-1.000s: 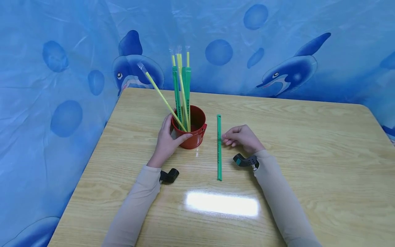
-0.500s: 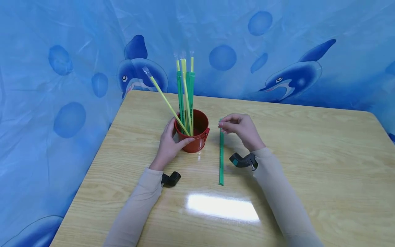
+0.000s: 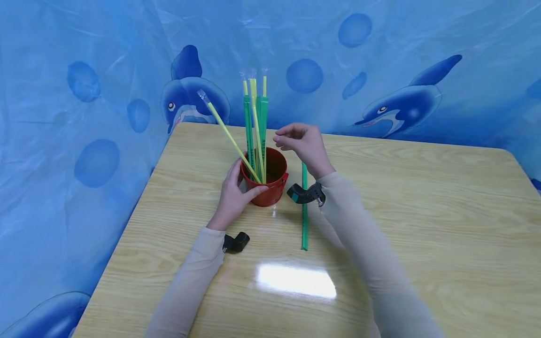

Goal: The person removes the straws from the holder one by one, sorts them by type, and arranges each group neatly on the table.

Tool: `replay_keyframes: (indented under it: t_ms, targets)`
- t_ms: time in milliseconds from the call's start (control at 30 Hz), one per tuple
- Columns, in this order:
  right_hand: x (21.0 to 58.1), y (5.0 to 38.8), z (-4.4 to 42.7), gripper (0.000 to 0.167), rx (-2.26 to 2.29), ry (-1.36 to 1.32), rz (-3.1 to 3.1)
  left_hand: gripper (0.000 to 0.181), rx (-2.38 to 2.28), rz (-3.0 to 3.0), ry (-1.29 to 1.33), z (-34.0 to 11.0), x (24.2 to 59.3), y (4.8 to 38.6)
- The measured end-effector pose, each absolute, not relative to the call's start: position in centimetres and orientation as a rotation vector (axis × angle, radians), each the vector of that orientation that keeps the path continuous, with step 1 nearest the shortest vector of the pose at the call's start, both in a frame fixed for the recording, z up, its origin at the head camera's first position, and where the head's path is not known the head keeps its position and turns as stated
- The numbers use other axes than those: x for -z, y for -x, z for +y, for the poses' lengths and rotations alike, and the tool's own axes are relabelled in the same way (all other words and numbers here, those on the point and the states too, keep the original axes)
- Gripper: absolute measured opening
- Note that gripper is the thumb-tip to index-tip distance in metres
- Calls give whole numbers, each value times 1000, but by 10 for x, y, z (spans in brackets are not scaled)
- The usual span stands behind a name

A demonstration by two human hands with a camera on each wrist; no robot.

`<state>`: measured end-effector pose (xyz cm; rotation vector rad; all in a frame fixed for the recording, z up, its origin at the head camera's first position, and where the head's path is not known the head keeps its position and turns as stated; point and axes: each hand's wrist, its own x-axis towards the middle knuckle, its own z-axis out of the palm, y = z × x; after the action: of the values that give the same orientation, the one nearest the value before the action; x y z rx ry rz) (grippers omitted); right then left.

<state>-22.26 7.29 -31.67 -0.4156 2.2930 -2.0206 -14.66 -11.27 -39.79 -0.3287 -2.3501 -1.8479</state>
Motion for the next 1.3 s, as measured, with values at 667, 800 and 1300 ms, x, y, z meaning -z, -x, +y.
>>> replay_keyframes:
  t_ms: [667,800,1300]
  targets:
    - [325,231,50,18,1913,472,2440,82,1862,-2337,332,-110,403,146]
    - [323,232,48,18,1892,459,2459,83,1852,-2339,327,-110,402,147]
    - [316,224,54,14,1994,476,2396,81,1873,-2386,306,-105,364,129]
